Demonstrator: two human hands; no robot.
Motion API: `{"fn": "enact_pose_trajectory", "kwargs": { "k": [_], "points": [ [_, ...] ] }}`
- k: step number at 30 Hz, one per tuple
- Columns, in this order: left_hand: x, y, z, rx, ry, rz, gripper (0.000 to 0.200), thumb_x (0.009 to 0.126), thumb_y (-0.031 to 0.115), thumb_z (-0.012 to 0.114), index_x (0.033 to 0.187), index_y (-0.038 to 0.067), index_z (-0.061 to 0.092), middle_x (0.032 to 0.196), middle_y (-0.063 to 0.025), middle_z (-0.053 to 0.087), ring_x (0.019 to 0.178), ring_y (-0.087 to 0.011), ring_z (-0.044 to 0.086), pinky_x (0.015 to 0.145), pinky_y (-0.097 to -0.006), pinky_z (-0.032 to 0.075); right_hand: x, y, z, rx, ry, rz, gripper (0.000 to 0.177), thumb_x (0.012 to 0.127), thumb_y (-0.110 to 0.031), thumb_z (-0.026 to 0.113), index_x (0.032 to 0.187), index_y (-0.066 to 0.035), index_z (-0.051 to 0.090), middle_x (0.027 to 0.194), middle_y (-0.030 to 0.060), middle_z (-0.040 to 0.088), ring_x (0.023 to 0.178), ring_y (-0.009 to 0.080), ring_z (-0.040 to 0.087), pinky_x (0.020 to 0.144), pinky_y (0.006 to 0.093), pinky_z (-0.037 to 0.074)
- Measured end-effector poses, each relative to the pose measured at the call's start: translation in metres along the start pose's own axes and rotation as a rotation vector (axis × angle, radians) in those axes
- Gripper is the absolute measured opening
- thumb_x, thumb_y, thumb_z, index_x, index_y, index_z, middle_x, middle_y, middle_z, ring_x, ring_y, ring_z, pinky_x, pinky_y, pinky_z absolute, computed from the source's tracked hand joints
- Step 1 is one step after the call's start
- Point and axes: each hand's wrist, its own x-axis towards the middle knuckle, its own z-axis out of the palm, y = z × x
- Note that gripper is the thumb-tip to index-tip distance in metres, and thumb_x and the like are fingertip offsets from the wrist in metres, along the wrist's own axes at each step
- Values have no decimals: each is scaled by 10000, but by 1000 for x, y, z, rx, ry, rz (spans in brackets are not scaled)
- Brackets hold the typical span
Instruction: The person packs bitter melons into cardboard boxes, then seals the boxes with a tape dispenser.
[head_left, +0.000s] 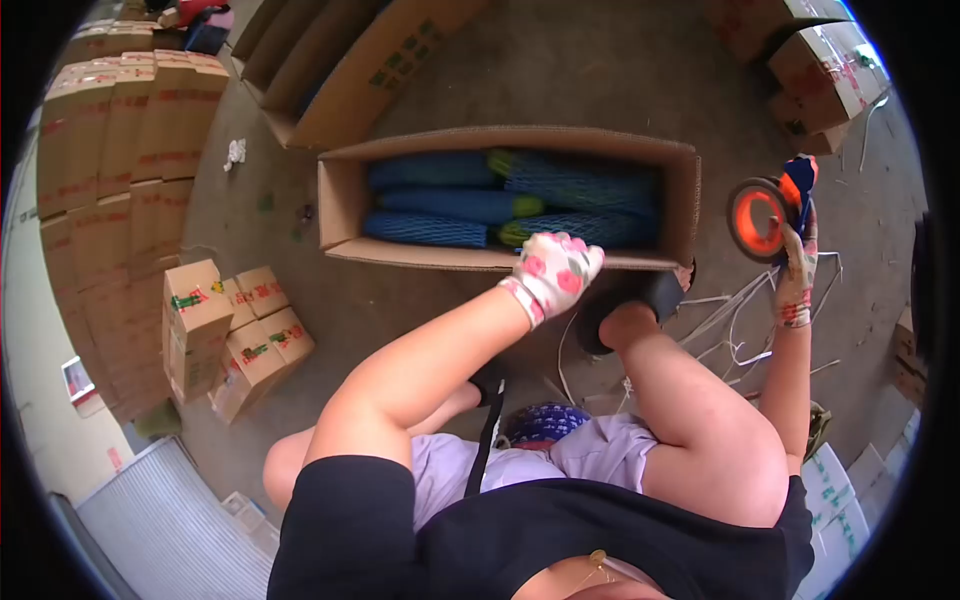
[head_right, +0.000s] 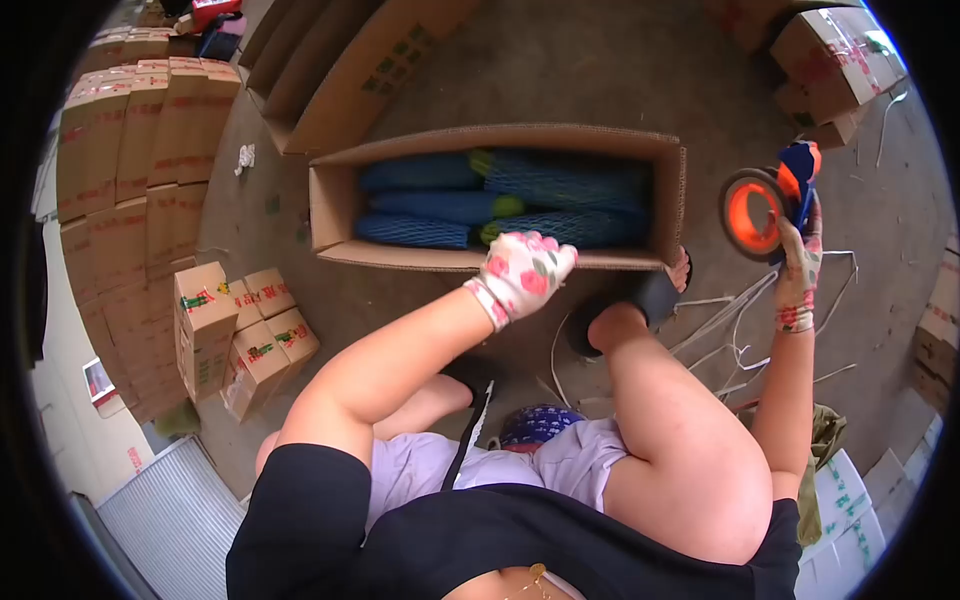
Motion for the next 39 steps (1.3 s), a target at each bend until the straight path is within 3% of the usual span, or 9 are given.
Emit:
{"fn": "enact_pose_trajectory", "kwargs": {
  "k": [9,11,13,15,19,23,30,35,39],
  "points": [
    [-57,-82,-47,-45,200,-128,158,849,200,560,908,93,660,745,-117,666,711,-301,676,602,-426,547,4,-2,68,-355,-408,-83,778,761,-5,626,1494,-34,368,1306,87,563,1180,191,575,1019,297,441],
    [-113,-165,-71,-188,252,-531,433,876,346,634,1148,8,645,1038,-214,675,971,-368,652,869,-459,519,3,-8,96,-403,-418,-66,806,715,8,659,1475,-63,399,1312,93,578,1190,234,586,1024,322,449],
    [-180,-247,-61,78,67,-854,788,926,572,540,1460,12,391,1450,-236,465,1339,-363,460,1132,-394,351,-4,-25,136,-1112,-607,-564,846,658,-7,727,1446,-127,443,1253,108,600,1139,301,603,973,381,486],
    [-212,-272,-54,-283,-199,-1011,954,926,686,446,1540,-5,210,1565,-239,301,1437,-354,335,1179,-355,272,-19,-48,186,-1443,-800,-408,869,618,-40,771,1421,-179,467,1141,135,603,1058,352,598,887,437,505],
    [-216,-237,-40,-335,-285,-683,1054,828,690,615,1544,23,224,1557,-239,314,1450,-357,310,1183,-371,269,-16,-33,216,-1659,-783,-500,869,645,-111,786,1439,-185,441,1029,121,594,986,324,612,829,435,512],
    [-186,-243,-36,-88,-309,-271,677,828,639,636,1164,52,656,1246,-171,586,1207,-328,544,1020,-414,441,-3,-36,218,-1697,-796,-364,891,644,-125,791,1452,-193,421,1031,115,592,958,334,626,814,432,521],
    [-111,-304,-14,-283,-519,-437,794,752,753,630,1083,33,692,1108,-188,693,1083,-334,640,938,-415,498,5,-60,241,-1673,-910,-455,862,647,-143,811,1430,-162,452,986,130,599,924,349,623,803,440,519],
    [-130,-289,57,-165,361,-374,496,844,562,636,1126,156,687,1133,-139,667,999,-340,631,852,-454,505,-36,-71,273,-1259,-852,-740,850,636,-133,768,1427,-120,459,918,158,606,830,363,633,737,445,533],
    [-110,-219,45,-24,436,-226,432,816,251,655,1243,189,635,1329,-116,557,1181,-338,538,988,-489,435,-45,-23,276,-1482,-1043,-633,926,594,-178,786,1448,-126,433,893,124,570,784,325,613,671,439,523]
  ]
}}
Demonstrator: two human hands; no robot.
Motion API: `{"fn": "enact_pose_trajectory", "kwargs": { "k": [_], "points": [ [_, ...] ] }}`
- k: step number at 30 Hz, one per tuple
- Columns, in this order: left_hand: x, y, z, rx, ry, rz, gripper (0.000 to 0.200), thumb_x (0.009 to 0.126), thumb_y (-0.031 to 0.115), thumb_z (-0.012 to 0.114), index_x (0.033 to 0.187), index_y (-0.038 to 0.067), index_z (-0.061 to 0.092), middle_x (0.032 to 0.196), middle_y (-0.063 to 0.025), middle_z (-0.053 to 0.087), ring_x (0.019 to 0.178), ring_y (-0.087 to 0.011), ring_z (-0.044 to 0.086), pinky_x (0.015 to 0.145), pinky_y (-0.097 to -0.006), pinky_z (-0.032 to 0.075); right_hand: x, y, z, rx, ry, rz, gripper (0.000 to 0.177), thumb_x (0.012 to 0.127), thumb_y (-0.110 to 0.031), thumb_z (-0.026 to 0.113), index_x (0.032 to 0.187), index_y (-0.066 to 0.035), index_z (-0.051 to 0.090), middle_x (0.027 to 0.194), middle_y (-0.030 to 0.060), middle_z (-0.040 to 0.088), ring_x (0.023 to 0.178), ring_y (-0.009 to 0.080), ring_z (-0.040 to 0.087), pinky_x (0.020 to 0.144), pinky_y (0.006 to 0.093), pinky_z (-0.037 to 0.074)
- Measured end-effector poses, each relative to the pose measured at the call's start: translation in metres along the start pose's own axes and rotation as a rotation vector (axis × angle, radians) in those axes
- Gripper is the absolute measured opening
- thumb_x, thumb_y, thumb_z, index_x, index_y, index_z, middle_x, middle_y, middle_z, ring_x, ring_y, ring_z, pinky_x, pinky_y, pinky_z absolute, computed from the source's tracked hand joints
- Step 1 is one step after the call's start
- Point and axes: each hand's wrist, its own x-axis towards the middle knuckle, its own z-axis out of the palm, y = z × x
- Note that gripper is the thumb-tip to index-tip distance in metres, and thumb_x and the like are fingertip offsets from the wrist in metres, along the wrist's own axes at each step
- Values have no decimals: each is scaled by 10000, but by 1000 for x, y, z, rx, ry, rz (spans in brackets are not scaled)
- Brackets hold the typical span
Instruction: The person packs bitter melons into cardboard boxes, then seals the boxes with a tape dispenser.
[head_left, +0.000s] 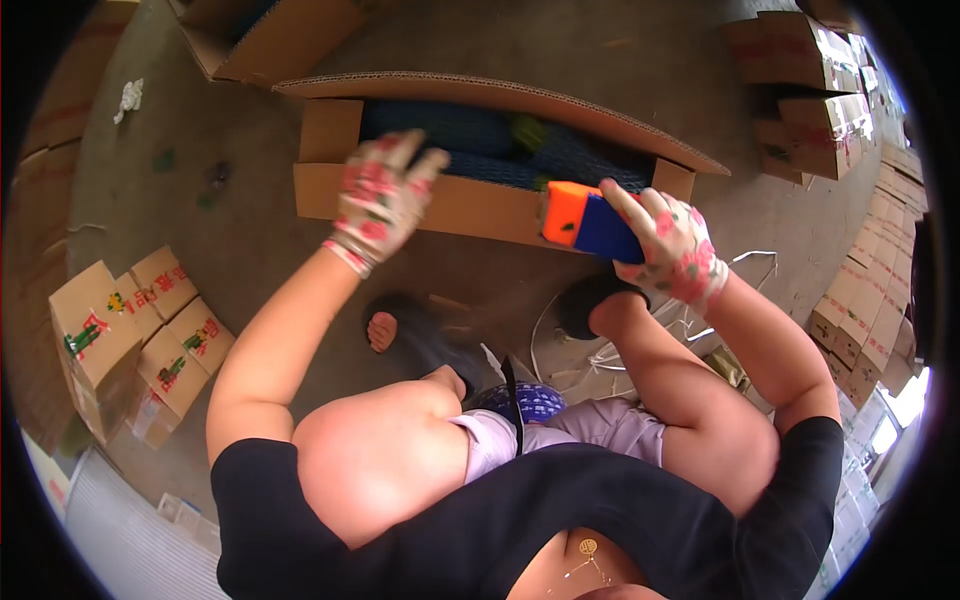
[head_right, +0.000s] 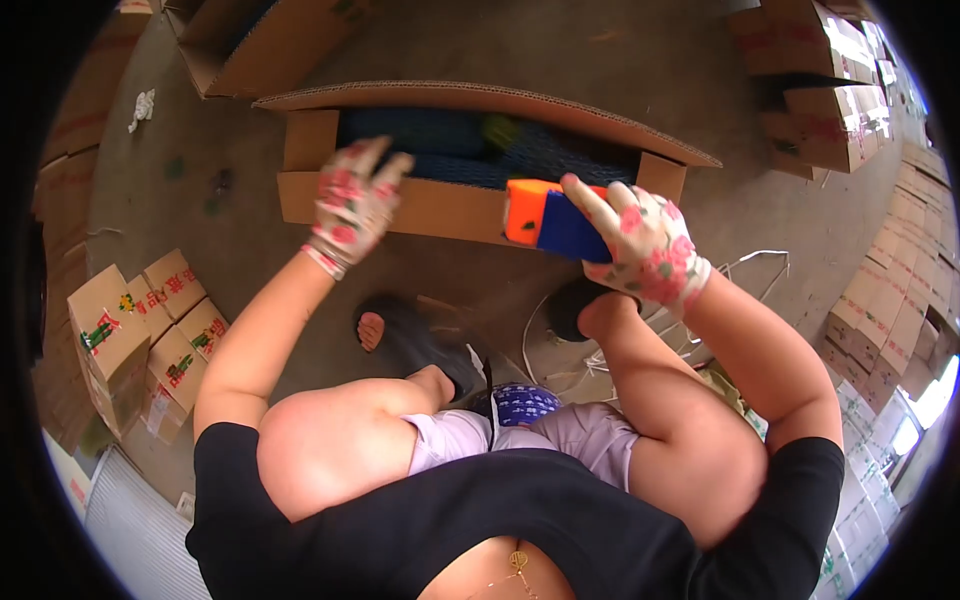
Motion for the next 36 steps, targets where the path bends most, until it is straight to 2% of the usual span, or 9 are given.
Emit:
{"fn": "enact_pose_trajectory", "kwargs": {
  "k": [3,6,9,14,18,23,26,32,36],
  "points": [
    [6,56,19,-143,-137,254,721,790,420,740,1411,163,478,1530,-101,381,1422,-321,336,1159,-516,215,7,2,6,9,-19,64,918,602,-192,788,1447,-137,434,866,110,542,796,312,606,661,435,515],
    [26,59,22,-60,-383,269,809,790,416,744,1470,152,396,1566,-96,323,1450,-311,290,1168,-512,197,10,-3,-6,-13,-29,82,868,638,-192,793,1433,-130,450,890,116,565,818,328,617,679,446,520],
    [22,57,32,-61,-368,237,882,789,424,745,1512,145,324,1567,-97,317,1450,-304,288,1168,-511,195,27,1,-30,175,196,73,822,675,-137,834,1413,-105,473,1203,187,624,1040,357,653,874,416,556],
    [29,76,30,-123,-327,117,937,769,497,743,1494,72,330,1527,-106,361,1419,-296,328,1165,-506,203,88,-4,-95,498,510,435,624,855,-18,650,1444,-108,462,1077,9,620,832,58,570,738,213,515],
    [17,77,33,-402,92,276,710,747,438,762,1308,71,527,1352,-95,511,1256,-290,486,1063,-452,354,52,3,-104,500,419,375,690,801,28,617,1458,-94,449,1188,46,614,1038,116,592,941,265,484],
    [28,82,-15,-420,-171,200,150,916,259,603,950,122,653,933,-53,653,856,-257,647,712,-390,519,-48,3,-98,228,375,367,734,746,2,663,1445,-93,458,1229,95,628,1120,189,621,989,301,475],
    [43,75,-32,-657,-521,87,178,966,253,561,972,103,657,895,-106,655,869,-309,651,755,-400,528,-94,13,-69,465,492,548,754,736,7,639,1459,-62,437,1296,84,582,1175,182,577,1038,319,438],
    [124,92,1,-190,-47,597,286,839,136,658,1122,99,646,1171,-80,633,1093,-284,600,896,-393,501,-136,40,-8,929,961,646,790,718,51,581,1481,-30,398,1383,112,519,1244,213,536,1083,353,407],
    [152,114,31,32,-589,394,609,829,348,720,1373,173,508,1345,-97,524,1221,-301,521,959,-428,468,-154,50,-15,1010,1073,653,805,706,72,553,1487,-17,379,1334,139,564,1205,239,580,1080,366,419]
  ]
}}
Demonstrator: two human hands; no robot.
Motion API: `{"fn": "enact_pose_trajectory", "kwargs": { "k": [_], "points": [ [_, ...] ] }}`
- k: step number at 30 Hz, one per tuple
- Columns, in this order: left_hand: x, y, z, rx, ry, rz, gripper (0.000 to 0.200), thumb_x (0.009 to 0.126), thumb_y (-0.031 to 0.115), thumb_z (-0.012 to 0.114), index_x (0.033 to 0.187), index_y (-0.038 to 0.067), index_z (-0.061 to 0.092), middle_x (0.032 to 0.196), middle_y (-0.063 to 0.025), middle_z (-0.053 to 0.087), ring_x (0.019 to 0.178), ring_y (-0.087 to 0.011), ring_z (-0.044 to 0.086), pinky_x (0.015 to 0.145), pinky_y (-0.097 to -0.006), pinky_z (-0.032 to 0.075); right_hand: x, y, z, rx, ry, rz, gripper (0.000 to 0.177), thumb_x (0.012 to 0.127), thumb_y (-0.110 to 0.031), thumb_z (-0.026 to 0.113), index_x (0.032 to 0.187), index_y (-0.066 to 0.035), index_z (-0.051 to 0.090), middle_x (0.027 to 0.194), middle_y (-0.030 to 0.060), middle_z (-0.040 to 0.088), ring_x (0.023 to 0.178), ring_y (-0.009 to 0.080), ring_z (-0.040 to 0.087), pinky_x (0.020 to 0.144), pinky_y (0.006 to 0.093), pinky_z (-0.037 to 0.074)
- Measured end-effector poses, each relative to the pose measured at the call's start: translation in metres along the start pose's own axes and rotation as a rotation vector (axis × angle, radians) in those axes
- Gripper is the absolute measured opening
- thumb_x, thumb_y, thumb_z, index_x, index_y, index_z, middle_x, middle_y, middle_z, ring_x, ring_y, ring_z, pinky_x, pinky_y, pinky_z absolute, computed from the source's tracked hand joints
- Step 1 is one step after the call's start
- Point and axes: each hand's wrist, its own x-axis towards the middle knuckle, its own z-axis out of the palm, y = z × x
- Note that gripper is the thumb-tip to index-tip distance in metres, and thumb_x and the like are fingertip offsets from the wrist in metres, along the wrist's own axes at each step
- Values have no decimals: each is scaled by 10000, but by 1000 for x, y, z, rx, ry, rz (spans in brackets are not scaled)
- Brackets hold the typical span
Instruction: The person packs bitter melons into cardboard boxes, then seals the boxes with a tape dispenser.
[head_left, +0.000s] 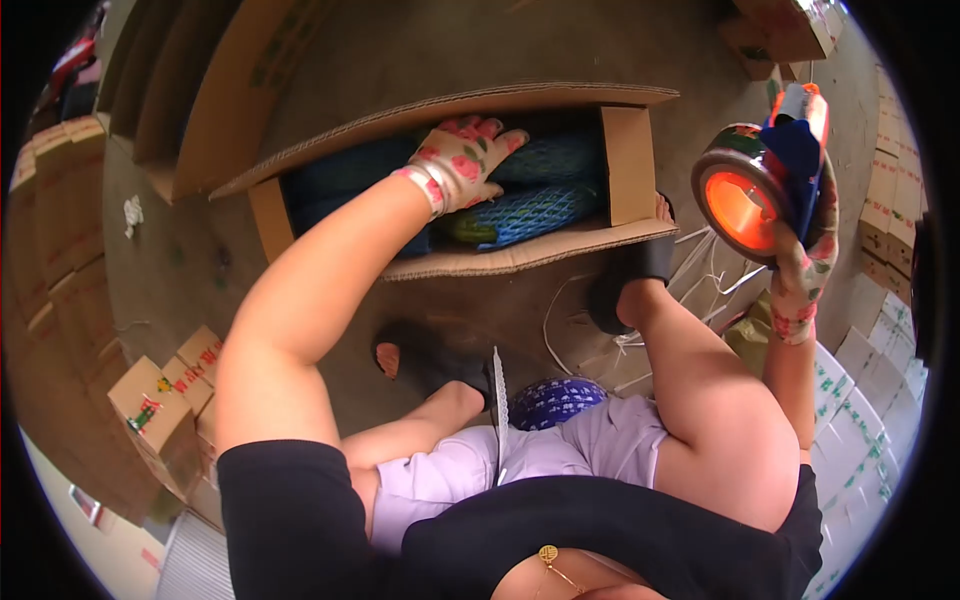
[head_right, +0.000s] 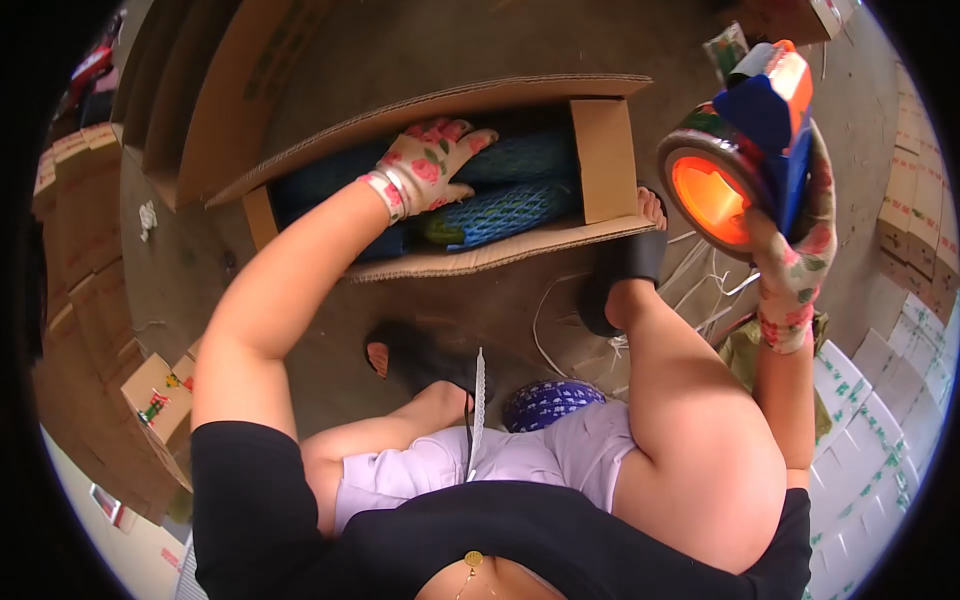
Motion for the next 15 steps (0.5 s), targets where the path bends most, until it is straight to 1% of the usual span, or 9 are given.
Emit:
{"fn": "enact_pose_trajectory", "kwargs": {
  "k": [2,3,5,6,8,11,12,14,15],
  "points": [
    [7,-8,7,-8,-5,19,653,817,419,726,1378,167,505,1331,-135,552,1221,-332,535,1001,-441,451,1,10,-16,49,13,-34,812,701,58,557,1488,-12,374,1348,144,553,1219,246,571,1085,371,413],
    [6,-10,7,-182,48,-19,660,819,433,723,1378,158,503,1319,-157,567,1216,-348,545,1015,-439,445,0,14,-24,30,18,-28,811,702,45,566,1488,-7,373,1357,147,544,1226,248,566,1089,375,409],
    [-1,-11,5,-436,68,-222,683,821,479,713,1373,135,504,1289,-204,603,1204,-384,566,1049,-435,427,-5,15,-33,-24,14,17,808,707,20,579,1486,9,367,1385,152,518,1253,255,546,1102,385,397],
    [4,-22,14,-448,187,-172,674,834,478,697,1381,137,501,1279,-192,601,1191,-374,567,1035,-441,432,-5,17,-38,-24,22,17,808,707,20,579,1486,9,367,1385,152,518,1253,255,546,1102,385,397],
    [11,-25,28,-191,238,-35,664,843,469,688,1396,159,493,1249,-177,599,1162,-355,571,1013,-441,440,-8,23,-47,-90,44,37,808,707,22,581,1485,12,367,1392,147,515,1274,257,530,1106,389,394],
    [1,2,23,33,294,-62,619,847,446,687,1387,204,504,1263,-138,564,1178,-318,542,1004,-435,433,-12,33,-56,-41,71,56,808,706,25,584,1484,13,369,1404,142,509,1289,255,517,1113,388,386],
    [1,5,19,36,284,-59,619,847,446,687,1387,204,504,1263,-138,564,1178,-318,542,1004,-435,433,-14,32,-55,-36,75,65,808,706,25,584,1484,13,369,1404,142,509,1289,255,517,1113,388,386],
    [2,9,9,-81,37,-133,619,846,434,692,1392,211,503,1268,-134,564,1184,-316,539,999,-437,435,-13,30,-52,-22,81,127,801,709,27,593,1482,12,378,1420,139,497,1295,249,512,1119,385,377],
    [1,5,5,-75,105,-90,627,846,426,695,1401,215,491,1245,-126,580,1168,-315,552,978,-435,449,-13,33,-53,-19,82,127,801,709,27,593,1482,12,378,1420,139,497,1295,249,512,1119,385,377]
  ]
}}
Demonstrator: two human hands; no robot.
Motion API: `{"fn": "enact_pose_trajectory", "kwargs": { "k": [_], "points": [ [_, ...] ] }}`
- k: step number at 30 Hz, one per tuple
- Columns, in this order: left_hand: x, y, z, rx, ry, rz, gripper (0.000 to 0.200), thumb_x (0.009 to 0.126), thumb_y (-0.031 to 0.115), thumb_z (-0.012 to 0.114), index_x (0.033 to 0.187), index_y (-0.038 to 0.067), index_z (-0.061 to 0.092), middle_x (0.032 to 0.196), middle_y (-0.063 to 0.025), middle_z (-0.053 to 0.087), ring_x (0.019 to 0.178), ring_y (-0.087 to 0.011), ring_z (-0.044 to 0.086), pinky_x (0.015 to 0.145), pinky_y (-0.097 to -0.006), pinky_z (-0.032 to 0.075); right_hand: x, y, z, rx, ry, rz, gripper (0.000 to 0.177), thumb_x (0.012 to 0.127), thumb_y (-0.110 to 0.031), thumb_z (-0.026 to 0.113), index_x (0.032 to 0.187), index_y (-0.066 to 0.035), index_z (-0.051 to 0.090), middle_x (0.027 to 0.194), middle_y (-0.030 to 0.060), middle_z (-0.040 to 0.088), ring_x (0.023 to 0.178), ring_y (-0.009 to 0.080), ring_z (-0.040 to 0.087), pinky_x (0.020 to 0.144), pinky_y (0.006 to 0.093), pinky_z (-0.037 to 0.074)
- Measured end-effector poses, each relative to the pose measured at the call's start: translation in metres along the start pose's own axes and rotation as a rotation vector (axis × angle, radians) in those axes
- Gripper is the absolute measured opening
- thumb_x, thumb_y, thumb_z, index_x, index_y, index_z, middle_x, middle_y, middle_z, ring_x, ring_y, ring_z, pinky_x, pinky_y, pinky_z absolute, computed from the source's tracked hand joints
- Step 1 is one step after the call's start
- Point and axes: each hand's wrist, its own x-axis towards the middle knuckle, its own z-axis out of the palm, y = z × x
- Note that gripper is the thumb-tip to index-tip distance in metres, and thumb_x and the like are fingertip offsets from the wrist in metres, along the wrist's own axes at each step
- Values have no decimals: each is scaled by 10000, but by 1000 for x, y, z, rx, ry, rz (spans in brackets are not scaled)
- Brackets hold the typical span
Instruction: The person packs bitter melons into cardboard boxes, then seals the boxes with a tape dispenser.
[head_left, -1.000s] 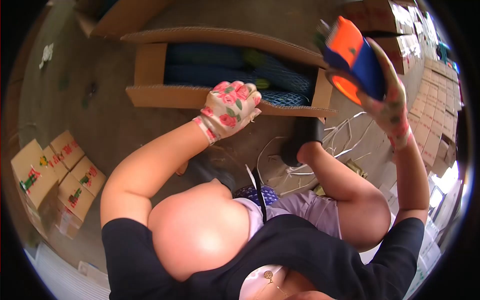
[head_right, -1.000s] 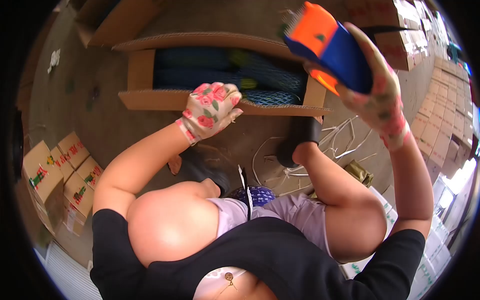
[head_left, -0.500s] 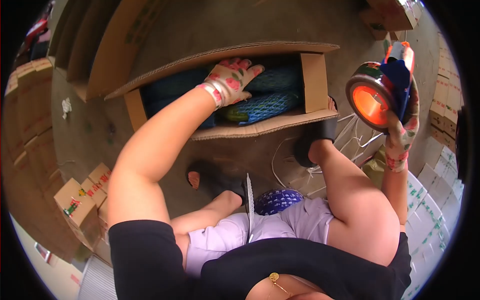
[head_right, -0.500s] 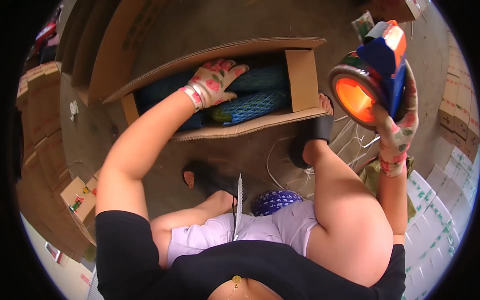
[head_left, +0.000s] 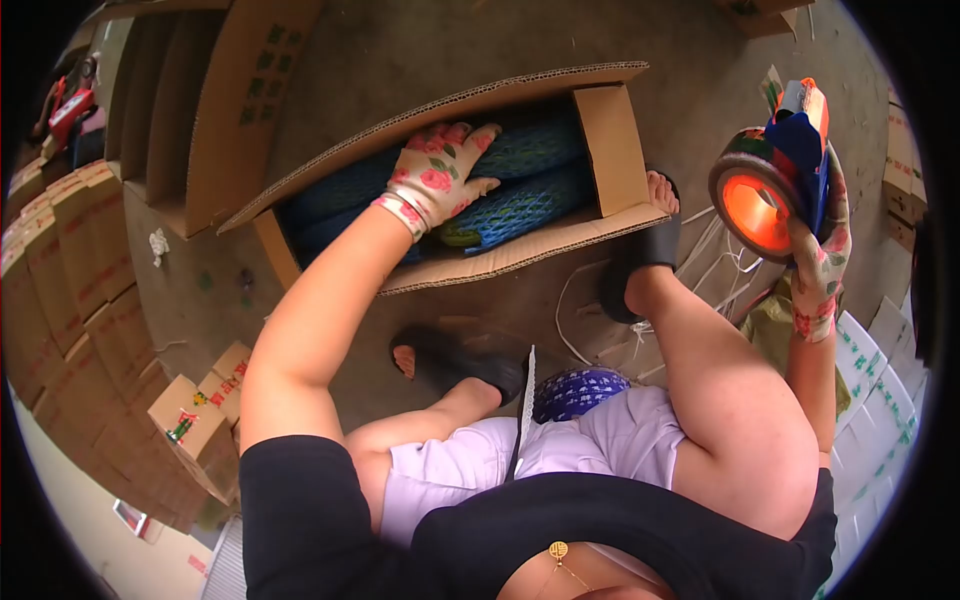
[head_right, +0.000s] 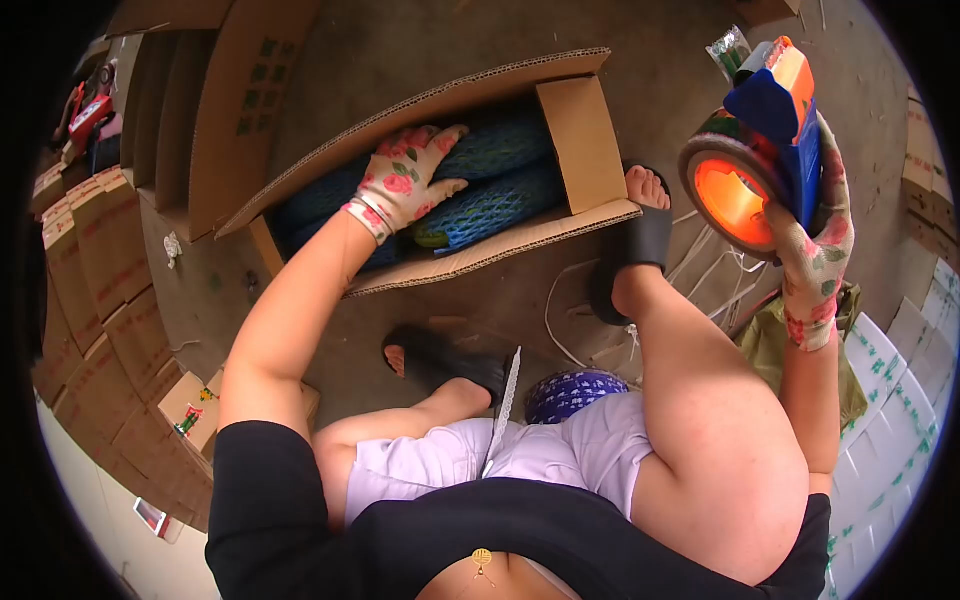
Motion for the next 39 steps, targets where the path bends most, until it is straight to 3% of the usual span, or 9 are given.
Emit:
{"fn": "enact_pose_trajectory", "kwargs": {
  "k": [5,7,12,16,19,27,31,36,39],
  "points": [
    [2,-6,-3,85,23,133,648,827,341,726,1416,248,472,1264,-115,570,1161,-314,548,961,-437,458,0,3,-4,-31,-30,-25,801,713,17,624,1479,11,389,1426,135,494,1296,245,511,1124,379,369],
    [5,-11,10,65,66,-17,643,802,295,747,1396,265,503,1275,-112,561,1159,-317,544,964,-437,458,-3,4,-5,-40,-26,1,806,712,13,628,1481,8,388,1427,134,493,1295,245,512,1125,378,368],
    [-21,2,-11,-165,359,275,496,778,218,754,1233,84,607,1186,-132,592,1087,-327,574,930,-435,469,0,13,-3,-17,-19,-13,810,716,4,635,1486,-3,386,1431,126,489,1292,247,516,1127,382,368],
    [-47,26,3,-112,-2,183,568,806,395,719,1254,71,587,1064,-136,635,991,-318,609,867,-425,487,-1,10,-2,-39,-41,-39,802,726,3,635,1487,-3,383,1439,118,482,1301,249,507,1130,389,366],
    [-37,31,8,-1,-149,172,634,792,357,734,1322,75,530,1090,-136,614,992,-311,593,860,-425,483,-3,10,0,-32,-56,-57,799,731,8,630,1489,-4,379,1441,118,479,1307,250,501,1132,391,365],
    [-28,17,9,-27,65,290,660,726,281,768,1309,80,532,1015,-113,597,978,-306,574,856,-422,476,-2,2,3,-67,-55,26,789,750,-26,642,1489,10,370,1416,150,498,1294,264,512,1125,374,363],
    [-44,38,-13,-34,-39,177,664,749,303,765,1328,87,522,1046,-120,612,1009,-323,585,887,-420,480,0,5,5,-67,-60,-68,781,747,-15,636,1484,10,379,1413,139,498,1293,246,507,1126,372,356],
    [-100,15,-107,-775,-294,-260,620,864,335,666,1376,30,495,1260,-182,616,1180,-303,593,1008,-394,457,0,10,-2,-15,-47,-72,765,757,-10,666,1475,0,405,1420,114,496,1284,224,510,1123,365,354],
    [-159,9,-143,-1232,-174,-553,683,870,360,702,1411,19,460,1270,-152,610,1180,-252,596,994,-368,480,1,17,-9,-4,-1,-37,732,772,14,646,1467,2,417,1407,106,503,1281,215,508,1118,351,355]
  ]
}}
